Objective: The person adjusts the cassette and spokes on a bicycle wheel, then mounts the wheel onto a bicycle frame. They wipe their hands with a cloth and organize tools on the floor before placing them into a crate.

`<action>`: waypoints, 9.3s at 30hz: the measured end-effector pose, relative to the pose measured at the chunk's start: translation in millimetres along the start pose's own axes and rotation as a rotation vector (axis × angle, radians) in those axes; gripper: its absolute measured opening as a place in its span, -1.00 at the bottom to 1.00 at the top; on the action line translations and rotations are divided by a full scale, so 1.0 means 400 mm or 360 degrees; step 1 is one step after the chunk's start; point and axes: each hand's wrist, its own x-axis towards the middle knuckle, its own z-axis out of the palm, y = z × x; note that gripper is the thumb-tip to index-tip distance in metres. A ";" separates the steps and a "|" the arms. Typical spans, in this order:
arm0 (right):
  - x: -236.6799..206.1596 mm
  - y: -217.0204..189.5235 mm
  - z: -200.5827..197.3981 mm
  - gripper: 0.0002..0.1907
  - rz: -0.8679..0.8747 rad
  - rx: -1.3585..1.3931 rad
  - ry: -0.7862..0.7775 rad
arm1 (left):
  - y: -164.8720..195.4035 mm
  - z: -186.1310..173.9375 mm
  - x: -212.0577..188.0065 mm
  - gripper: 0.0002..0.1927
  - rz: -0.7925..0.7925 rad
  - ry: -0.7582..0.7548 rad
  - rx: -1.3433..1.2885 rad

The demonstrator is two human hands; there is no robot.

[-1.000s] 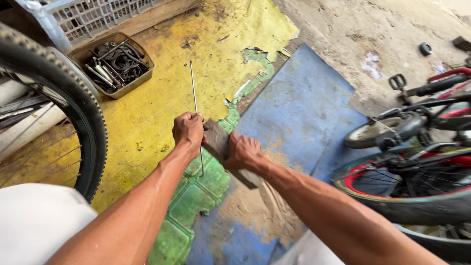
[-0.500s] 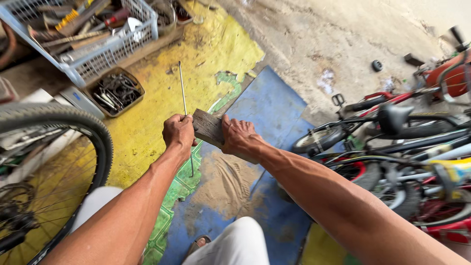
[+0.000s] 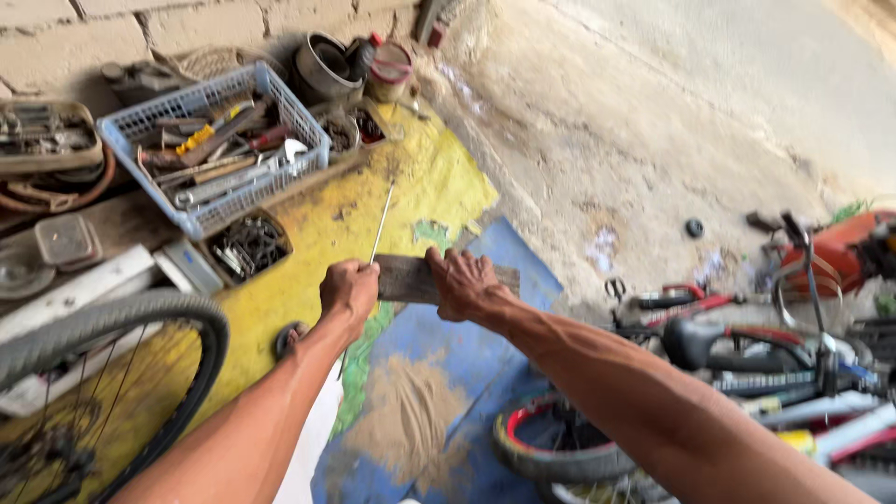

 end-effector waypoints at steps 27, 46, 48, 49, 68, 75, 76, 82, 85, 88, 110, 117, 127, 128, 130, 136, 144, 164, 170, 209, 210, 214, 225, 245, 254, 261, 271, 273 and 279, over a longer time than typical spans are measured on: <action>0.979 0.088 -0.040 -0.03 -0.0873 -0.0363 -0.0211 | -0.109 0.014 0.855 -0.81 0.0057 0.0361 0.0495; 1.731 -0.048 0.632 0.13 -0.1026 -0.0621 -0.0028 | -0.590 -0.091 1.532 -0.77 0.0222 0.0389 0.0807; 1.789 -0.061 0.701 0.14 -0.1037 -0.0642 0.0002 | -0.628 -0.096 1.587 -0.71 0.0392 0.0451 0.0828; 1.819 -0.072 0.727 0.14 -0.1042 -0.0653 0.0029 | -0.643 -0.109 1.609 -0.73 0.0572 0.0540 0.0895; 1.966 -0.121 0.861 0.20 -0.0975 -0.0488 -0.0156 | -0.623 -0.170 1.729 -0.87 0.0420 0.0515 0.1302; 1.990 -0.127 0.851 0.22 -0.1073 -0.0544 -0.0108 | -0.624 -0.237 1.791 -0.48 0.0470 0.0917 0.1794; 1.990 -0.132 0.853 0.24 -0.1047 -0.0585 -0.0122 | -0.625 -0.238 1.805 -0.40 0.0430 0.0909 0.1782; 2.029 -0.123 0.910 0.04 -0.1101 -0.0653 -0.0009 | -0.621 -0.230 1.905 -0.16 0.0264 0.0826 0.1668; 2.089 -0.110 0.966 0.01 -0.1092 -0.0655 0.0009 | -0.619 -0.247 1.927 -0.23 0.0289 0.0760 0.1461; 2.130 -0.101 1.002 -0.09 -0.1305 -0.0685 0.0272 | -0.607 -0.251 1.934 -0.23 0.0215 0.0699 0.1392; 1.746 -0.112 0.462 -0.28 -0.1227 -0.0518 -0.0643 | -0.563 -0.341 1.801 -0.52 0.0561 0.0735 0.1451; 1.701 -0.063 0.216 -0.60 -0.1280 0.0306 -0.0545 | -0.556 -0.381 1.733 -0.46 0.0679 0.0481 0.1245; 1.933 -0.071 0.211 -0.76 -0.1091 0.0774 0.0371 | -0.667 -0.387 1.676 -0.53 0.0846 0.0447 0.1711; 1.961 -0.087 0.218 -0.78 -0.1081 0.0712 0.0475 | -0.669 -0.383 1.678 -0.54 0.0763 0.0439 0.1709; 2.014 -0.119 0.242 -0.78 -0.1080 0.0627 0.0579 | -0.671 -0.360 1.685 -0.52 0.0508 0.0360 0.1713; 2.136 -0.212 0.273 -0.80 -0.0844 0.0275 0.0457 | -0.660 -0.325 1.657 -0.40 0.0382 0.0304 0.1295; 2.165 -0.254 0.297 -0.76 -0.0789 0.0285 0.0153 | -0.681 -0.340 1.762 -0.56 0.0559 0.0810 0.1202; 2.154 -0.205 0.337 -0.82 -0.1230 -0.0125 0.1066 | -0.620 -0.340 1.958 -0.54 0.0350 0.0621 0.2092; 2.136 -0.208 0.329 -0.79 -0.1119 0.0457 0.0901 | -0.581 -0.372 1.961 -0.54 0.0205 0.0457 0.2302; 2.088 -0.197 0.339 -0.73 -0.1262 0.1087 0.0957 | -0.570 -0.082 1.768 -0.68 0.0698 0.0688 0.1475; 2.090 -0.196 0.340 -0.72 -0.1268 0.1098 0.0958 | -0.574 -0.081 1.768 -0.64 0.0741 0.0688 0.1500; 2.099 -0.194 0.342 -0.73 -0.1246 0.1066 0.0998 | -0.592 -0.081 1.776 -0.51 0.0827 0.0681 0.1431; 2.109 -0.191 0.347 -0.72 -0.1300 0.1030 0.1033 | -0.617 -0.104 1.805 -0.66 0.0541 0.0729 0.0773; 2.106 -0.199 0.343 -0.73 -0.1288 0.1101 0.1115 | -0.670 -0.385 1.856 -0.65 -0.0297 0.1222 0.1140; 2.055 -0.211 0.349 -0.72 -0.1446 0.0796 0.1153 | -0.524 -0.153 1.753 -0.69 0.1103 0.0864 0.1102; 1.875 -0.094 0.452 -0.63 -0.1677 0.0333 0.1465 | -0.433 0.089 1.626 -0.84 0.1395 0.0696 0.1171; 1.735 0.122 0.528 -0.76 -0.1474 0.0516 0.1129 | -0.470 0.260 1.578 -0.54 0.1607 0.0573 0.1415; 1.731 0.144 0.538 -0.75 -0.1235 0.0668 0.0821 | -0.468 0.270 1.582 -0.52 0.1619 0.0598 0.1431; 1.702 0.208 0.523 -0.65 -0.1132 0.0677 0.0656 | -0.461 0.290 1.577 -0.46 0.1551 0.0545 0.1567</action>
